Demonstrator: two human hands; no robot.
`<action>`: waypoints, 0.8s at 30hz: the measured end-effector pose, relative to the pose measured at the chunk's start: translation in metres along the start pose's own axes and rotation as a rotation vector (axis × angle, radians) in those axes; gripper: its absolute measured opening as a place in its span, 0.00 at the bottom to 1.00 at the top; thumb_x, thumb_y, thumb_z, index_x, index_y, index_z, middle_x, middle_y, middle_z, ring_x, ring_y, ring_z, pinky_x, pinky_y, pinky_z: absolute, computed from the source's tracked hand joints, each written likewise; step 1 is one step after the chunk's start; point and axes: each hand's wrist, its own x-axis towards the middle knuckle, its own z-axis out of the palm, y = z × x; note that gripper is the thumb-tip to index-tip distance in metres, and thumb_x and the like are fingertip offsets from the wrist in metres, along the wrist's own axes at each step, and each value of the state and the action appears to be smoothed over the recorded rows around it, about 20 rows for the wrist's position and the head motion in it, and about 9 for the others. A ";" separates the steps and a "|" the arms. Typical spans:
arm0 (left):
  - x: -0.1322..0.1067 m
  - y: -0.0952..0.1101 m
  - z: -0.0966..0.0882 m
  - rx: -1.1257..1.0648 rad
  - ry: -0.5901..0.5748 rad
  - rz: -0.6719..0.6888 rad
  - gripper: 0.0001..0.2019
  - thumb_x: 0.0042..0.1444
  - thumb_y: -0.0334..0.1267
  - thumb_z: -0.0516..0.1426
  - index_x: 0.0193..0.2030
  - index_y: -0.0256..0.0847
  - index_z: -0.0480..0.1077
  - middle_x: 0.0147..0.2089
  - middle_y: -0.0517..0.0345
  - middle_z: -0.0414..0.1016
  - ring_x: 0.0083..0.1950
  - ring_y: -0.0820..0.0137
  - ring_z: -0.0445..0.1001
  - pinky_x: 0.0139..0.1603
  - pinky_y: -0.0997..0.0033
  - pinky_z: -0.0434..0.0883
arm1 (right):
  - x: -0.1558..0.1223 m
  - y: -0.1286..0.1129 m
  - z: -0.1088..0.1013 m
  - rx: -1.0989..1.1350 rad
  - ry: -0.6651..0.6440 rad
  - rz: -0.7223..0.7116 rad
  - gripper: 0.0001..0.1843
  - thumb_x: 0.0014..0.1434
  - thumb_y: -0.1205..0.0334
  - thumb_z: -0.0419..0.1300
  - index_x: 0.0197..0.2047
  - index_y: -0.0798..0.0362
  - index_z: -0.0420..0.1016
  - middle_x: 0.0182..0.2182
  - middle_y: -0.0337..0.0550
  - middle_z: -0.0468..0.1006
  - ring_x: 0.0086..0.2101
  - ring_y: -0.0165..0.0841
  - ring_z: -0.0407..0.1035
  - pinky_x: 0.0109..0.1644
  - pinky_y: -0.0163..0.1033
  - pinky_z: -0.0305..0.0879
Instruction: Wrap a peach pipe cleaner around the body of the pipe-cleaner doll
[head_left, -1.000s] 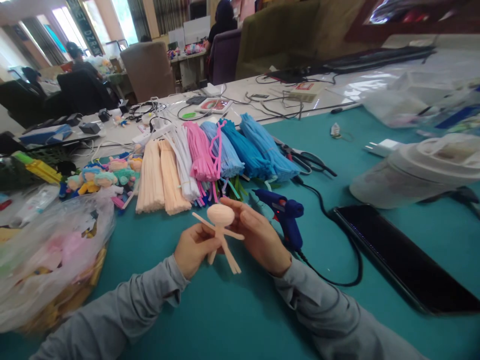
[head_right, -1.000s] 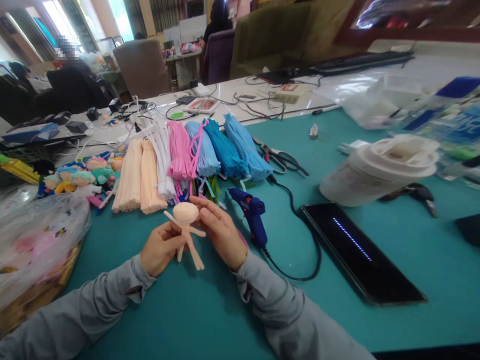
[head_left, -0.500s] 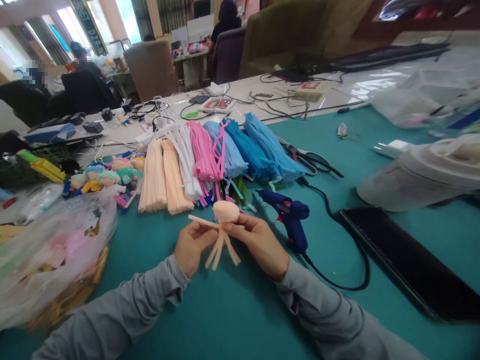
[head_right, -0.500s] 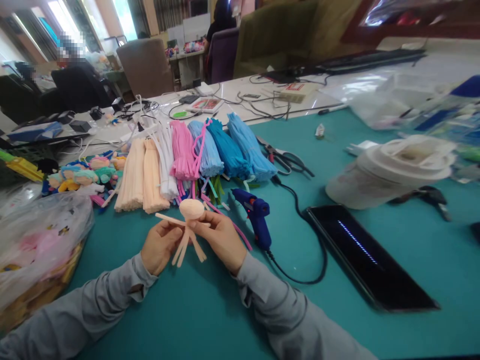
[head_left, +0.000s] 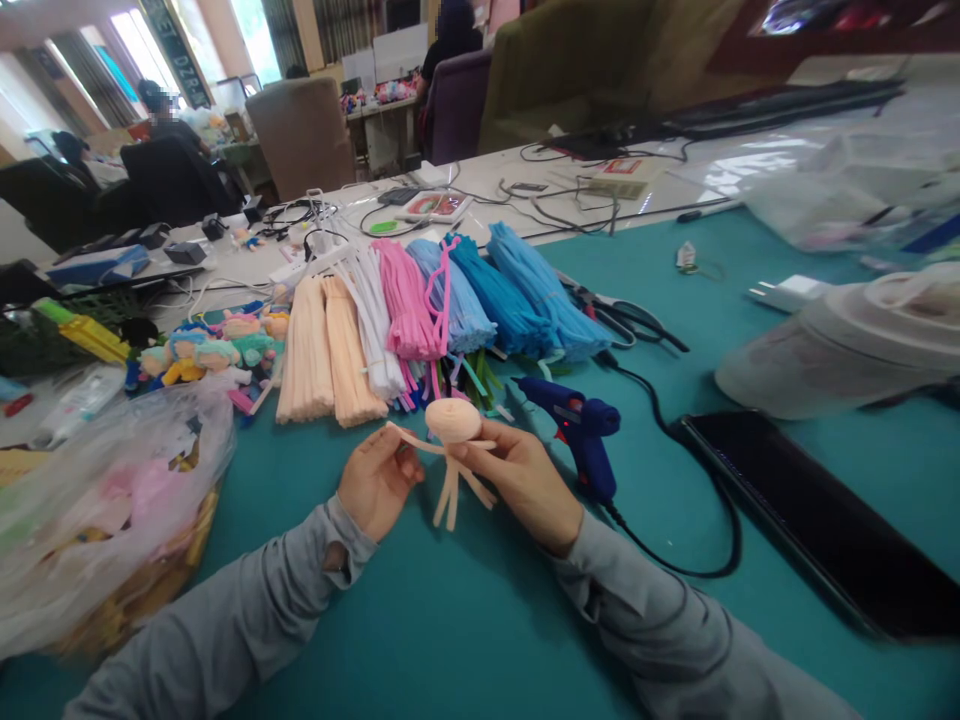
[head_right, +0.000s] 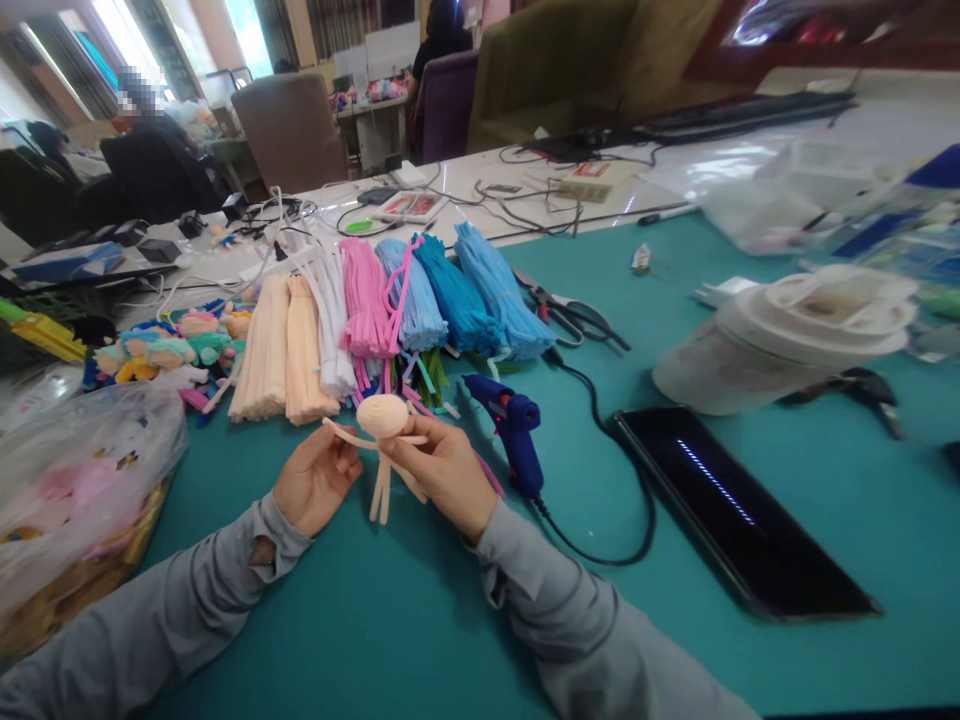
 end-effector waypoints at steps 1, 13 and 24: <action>0.000 0.000 0.000 -0.022 -0.009 -0.029 0.08 0.46 0.37 0.59 0.23 0.36 0.68 0.22 0.63 0.67 0.18 0.81 0.57 0.20 0.77 0.60 | 0.000 0.000 0.000 0.008 -0.013 0.010 0.17 0.42 0.50 0.65 0.29 0.56 0.74 0.24 0.39 0.75 0.25 0.31 0.67 0.30 0.36 0.64; -0.005 0.003 -0.005 -0.017 -0.212 -0.323 0.11 0.45 0.40 0.60 0.23 0.33 0.67 0.19 0.64 0.60 0.16 0.84 0.51 0.18 0.79 0.57 | -0.001 0.003 0.000 0.173 -0.184 -0.003 0.17 0.40 0.53 0.68 0.32 0.54 0.77 0.24 0.40 0.77 0.27 0.32 0.71 0.34 0.37 0.66; -0.004 0.002 -0.010 0.039 -0.457 -0.423 0.15 0.41 0.44 0.63 0.20 0.34 0.65 0.15 0.68 0.55 0.12 0.86 0.48 0.13 0.82 0.52 | -0.003 -0.002 0.002 0.175 -0.232 -0.073 0.15 0.41 0.54 0.68 0.32 0.53 0.78 0.25 0.39 0.77 0.26 0.30 0.68 0.36 0.37 0.66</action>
